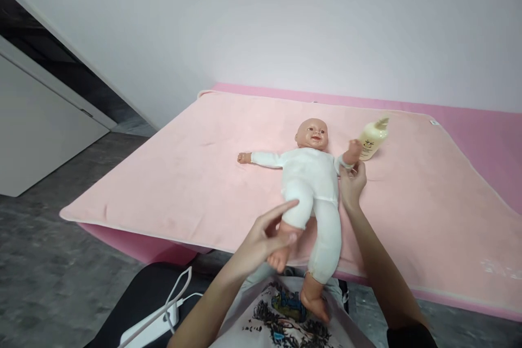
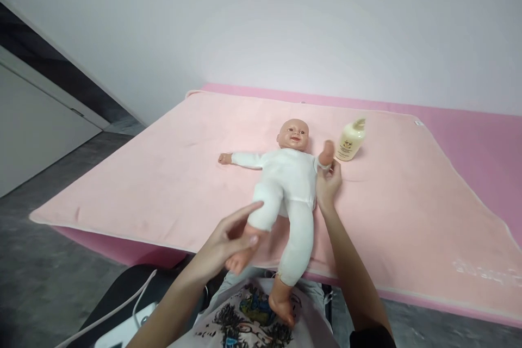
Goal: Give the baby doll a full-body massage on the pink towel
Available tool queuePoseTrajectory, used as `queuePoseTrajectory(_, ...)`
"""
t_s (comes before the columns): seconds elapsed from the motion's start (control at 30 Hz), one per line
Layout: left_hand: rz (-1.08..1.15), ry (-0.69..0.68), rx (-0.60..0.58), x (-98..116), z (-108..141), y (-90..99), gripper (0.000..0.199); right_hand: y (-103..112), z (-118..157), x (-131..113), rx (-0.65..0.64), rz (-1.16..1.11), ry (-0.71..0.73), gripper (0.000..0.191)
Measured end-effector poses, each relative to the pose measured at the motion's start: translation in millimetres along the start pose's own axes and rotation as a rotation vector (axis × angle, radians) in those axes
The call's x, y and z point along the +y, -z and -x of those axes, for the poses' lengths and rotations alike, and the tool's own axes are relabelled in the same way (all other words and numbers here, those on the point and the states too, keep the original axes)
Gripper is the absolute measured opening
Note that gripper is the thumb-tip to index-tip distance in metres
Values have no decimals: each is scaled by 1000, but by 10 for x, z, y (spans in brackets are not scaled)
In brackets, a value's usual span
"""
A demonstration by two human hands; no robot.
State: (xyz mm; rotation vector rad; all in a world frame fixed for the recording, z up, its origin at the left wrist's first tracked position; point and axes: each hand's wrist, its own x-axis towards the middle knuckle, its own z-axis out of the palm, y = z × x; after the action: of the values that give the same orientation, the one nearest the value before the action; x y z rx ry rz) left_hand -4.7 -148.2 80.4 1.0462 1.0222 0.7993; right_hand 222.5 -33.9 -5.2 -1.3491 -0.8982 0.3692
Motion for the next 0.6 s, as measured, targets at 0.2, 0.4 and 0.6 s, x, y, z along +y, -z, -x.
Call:
queuePoseTrajectory(0.2, 102, -125, 155, -30, -634, -12, 69, -51, 126, -81, -159, 261, 352, 32)
queuePoseTrajectory(0.4, -31, -23, -132, -42, 49, -113, 53, 65, -96, -15, -70, 148, 47, 34)
queuePoseTrajectory(0.6, -62, -44, -88, 12, -44, -90, 55, 46, -41, -4, -98, 189, 110, 28)
